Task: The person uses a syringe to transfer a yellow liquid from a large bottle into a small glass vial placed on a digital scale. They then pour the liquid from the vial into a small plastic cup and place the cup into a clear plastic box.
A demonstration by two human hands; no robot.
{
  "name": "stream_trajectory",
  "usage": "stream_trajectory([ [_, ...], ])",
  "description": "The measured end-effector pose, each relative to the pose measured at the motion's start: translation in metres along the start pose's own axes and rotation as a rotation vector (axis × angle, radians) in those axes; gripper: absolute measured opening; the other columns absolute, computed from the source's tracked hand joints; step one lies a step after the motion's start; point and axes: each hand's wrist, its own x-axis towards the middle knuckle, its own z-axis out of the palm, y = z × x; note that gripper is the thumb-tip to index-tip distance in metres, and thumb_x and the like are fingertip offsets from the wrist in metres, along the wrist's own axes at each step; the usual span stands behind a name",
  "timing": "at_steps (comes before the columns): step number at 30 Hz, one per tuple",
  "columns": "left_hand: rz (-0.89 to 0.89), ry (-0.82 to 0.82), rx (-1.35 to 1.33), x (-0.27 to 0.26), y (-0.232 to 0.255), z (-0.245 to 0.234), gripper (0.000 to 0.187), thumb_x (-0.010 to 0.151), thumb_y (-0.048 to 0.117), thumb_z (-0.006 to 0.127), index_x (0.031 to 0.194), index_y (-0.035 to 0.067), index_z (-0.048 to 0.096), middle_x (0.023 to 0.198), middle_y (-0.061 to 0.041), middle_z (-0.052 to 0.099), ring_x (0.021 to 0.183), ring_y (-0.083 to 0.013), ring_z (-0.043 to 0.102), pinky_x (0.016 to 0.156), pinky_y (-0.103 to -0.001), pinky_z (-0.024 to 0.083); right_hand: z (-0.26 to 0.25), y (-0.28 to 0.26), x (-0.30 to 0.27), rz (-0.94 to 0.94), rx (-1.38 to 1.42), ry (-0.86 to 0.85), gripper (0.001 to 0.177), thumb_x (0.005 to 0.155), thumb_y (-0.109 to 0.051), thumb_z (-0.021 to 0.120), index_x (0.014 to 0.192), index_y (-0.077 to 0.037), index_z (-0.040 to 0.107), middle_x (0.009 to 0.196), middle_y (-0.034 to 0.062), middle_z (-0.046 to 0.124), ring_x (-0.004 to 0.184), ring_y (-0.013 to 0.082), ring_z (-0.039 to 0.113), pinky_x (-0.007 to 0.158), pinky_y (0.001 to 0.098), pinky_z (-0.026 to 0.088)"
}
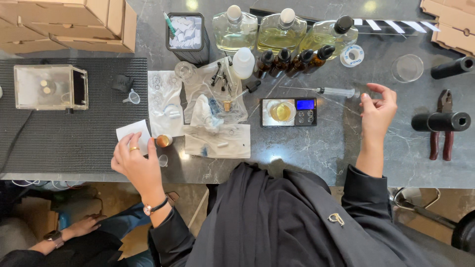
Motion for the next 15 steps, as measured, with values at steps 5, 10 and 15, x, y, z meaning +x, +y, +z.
stream_trajectory([
  [5, -0.032, 0.016, -0.026, 0.002, -0.009, -0.004, 0.021, 0.103, 0.019, 0.073, 0.120, 0.006, 0.074, 0.126, -0.007, 0.065, 0.121, -0.0300, 0.056, 0.099, -0.049, 0.034, -0.012, -0.022, -0.009, -0.203, -0.072, 0.051, 0.023, 0.098, 0.002, 0.065, 0.119, -0.007, 0.069, 0.125, 0.0095, 0.053, 0.075, 0.0132, 0.056, 0.069, 0.0246, 0.041],
  [10, -0.037, 0.054, -0.075, 0.012, -0.003, -0.009, 0.018, 0.100, 0.008, 0.073, 0.118, 0.005, 0.074, 0.124, -0.007, 0.066, 0.119, -0.0306, 0.057, 0.100, -0.051, 0.035, -0.016, -0.041, -0.017, -0.266, -0.076, 0.078, 0.022, 0.099, 0.003, 0.065, 0.118, -0.006, 0.069, 0.124, 0.0089, 0.053, 0.077, 0.0132, 0.053, 0.062, 0.0229, 0.035],
  [15, 0.141, 0.038, -0.236, 0.024, 0.037, -0.015, 0.006, 0.098, 0.003, 0.076, 0.103, 0.006, 0.073, 0.114, -0.008, 0.068, 0.110, -0.0290, 0.063, 0.097, -0.046, 0.039, -0.020, -0.079, -0.032, -0.358, -0.048, 0.161, 0.016, 0.102, 0.009, 0.062, 0.113, -0.001, 0.067, 0.125, 0.0130, 0.056, 0.081, 0.0180, 0.052, 0.063, 0.0252, 0.036],
])
